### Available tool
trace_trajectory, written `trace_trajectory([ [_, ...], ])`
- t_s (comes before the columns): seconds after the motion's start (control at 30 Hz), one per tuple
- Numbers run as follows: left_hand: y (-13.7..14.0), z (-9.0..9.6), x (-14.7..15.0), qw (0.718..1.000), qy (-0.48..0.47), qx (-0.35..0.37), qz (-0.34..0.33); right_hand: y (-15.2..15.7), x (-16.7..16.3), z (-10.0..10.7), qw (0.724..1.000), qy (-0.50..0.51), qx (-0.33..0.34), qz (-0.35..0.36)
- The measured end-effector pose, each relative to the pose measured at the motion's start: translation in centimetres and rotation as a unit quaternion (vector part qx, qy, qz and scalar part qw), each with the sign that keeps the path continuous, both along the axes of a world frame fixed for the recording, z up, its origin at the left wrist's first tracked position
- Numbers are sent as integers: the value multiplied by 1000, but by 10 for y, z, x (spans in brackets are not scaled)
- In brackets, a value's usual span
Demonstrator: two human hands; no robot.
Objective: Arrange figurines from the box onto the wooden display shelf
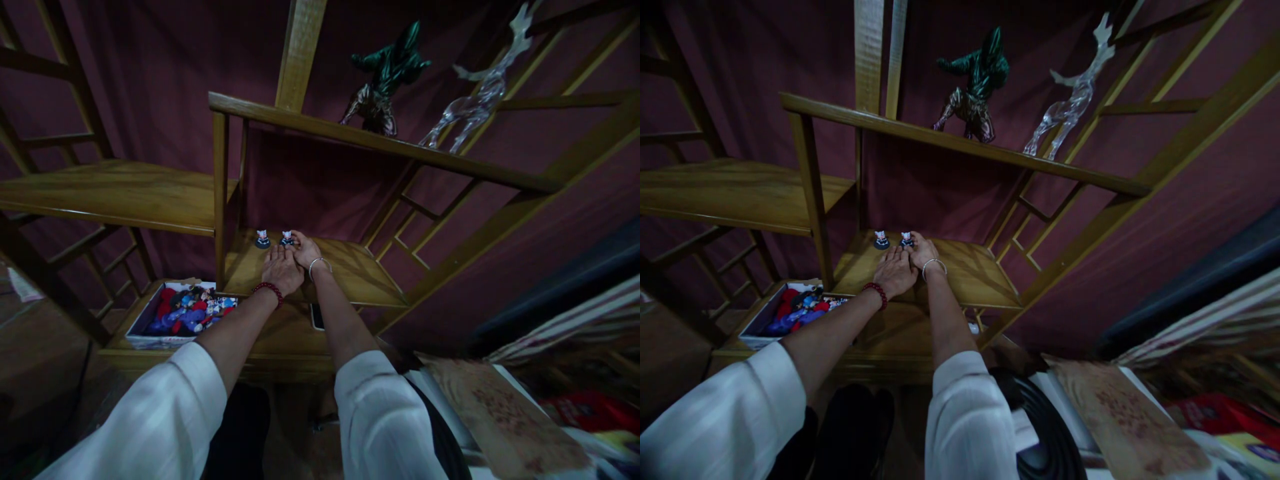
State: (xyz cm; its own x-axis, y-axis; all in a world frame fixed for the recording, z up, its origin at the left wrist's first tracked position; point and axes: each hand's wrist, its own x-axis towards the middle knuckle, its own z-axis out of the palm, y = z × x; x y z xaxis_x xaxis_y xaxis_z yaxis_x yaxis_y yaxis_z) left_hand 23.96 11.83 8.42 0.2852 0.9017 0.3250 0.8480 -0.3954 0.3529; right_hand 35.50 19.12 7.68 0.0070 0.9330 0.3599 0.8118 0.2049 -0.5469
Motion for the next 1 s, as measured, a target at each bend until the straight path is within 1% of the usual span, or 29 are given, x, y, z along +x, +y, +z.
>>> trace_trajectory([
  [0.2, 2, 0, 0, 1000, -9, -8, -2, -1, -1, 2, 1000, 4, -7, -5],
  [0.33, 2, 2, 0, 1000, -7, -28, -4, -2, -1, 2, 1000, 1, -7, -10],
  [0.73, 3, 1, 0, 999, -14, -35, -13, 5, 2, -5, 1000, 12, -1, -24],
  [1.0, 3, 0, -1, 999, -18, -25, -7, 2, 2, -3, 1000, 26, -1, 6],
])
